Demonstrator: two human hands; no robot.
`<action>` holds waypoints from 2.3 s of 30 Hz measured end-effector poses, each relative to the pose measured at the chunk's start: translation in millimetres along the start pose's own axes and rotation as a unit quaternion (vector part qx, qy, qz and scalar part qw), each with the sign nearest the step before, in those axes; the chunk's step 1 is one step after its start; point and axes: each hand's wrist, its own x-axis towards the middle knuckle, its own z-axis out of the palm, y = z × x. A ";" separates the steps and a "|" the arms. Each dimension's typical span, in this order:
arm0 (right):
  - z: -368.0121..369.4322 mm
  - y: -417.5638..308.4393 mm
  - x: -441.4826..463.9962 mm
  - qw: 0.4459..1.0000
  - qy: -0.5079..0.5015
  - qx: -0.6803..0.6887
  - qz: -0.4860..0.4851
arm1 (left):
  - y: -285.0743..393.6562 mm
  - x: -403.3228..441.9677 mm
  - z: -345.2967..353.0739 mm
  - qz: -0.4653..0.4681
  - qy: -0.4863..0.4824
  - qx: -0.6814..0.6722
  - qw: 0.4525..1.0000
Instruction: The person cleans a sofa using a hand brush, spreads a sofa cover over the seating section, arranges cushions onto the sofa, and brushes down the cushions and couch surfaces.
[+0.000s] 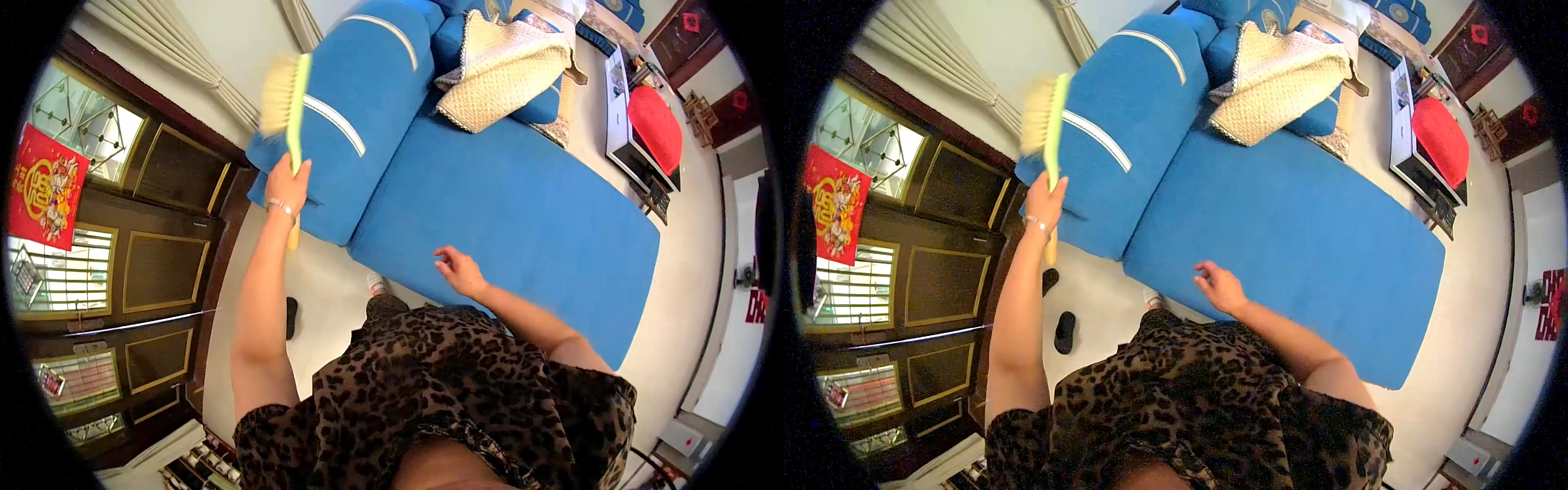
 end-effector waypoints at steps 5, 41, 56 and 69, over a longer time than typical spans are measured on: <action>24.8 36.0 20.0 0.991 0.078 0.028 0.105 | -2.7 97.1 3.6 0.017 -0.091 0.172 0.981; -184.7 145.8 419.7 0.950 0.261 -0.025 0.168 | 29.5 204.2 140.6 0.253 -0.121 0.292 0.914; -231.4 191.1 648.3 0.847 0.394 0.326 0.143 | 21.0 211.9 146.6 0.245 -0.120 0.287 0.918; -131.6 177.4 243.6 0.780 0.355 0.506 0.098 | 32.7 201.2 134.9 0.264 -0.098 0.262 0.923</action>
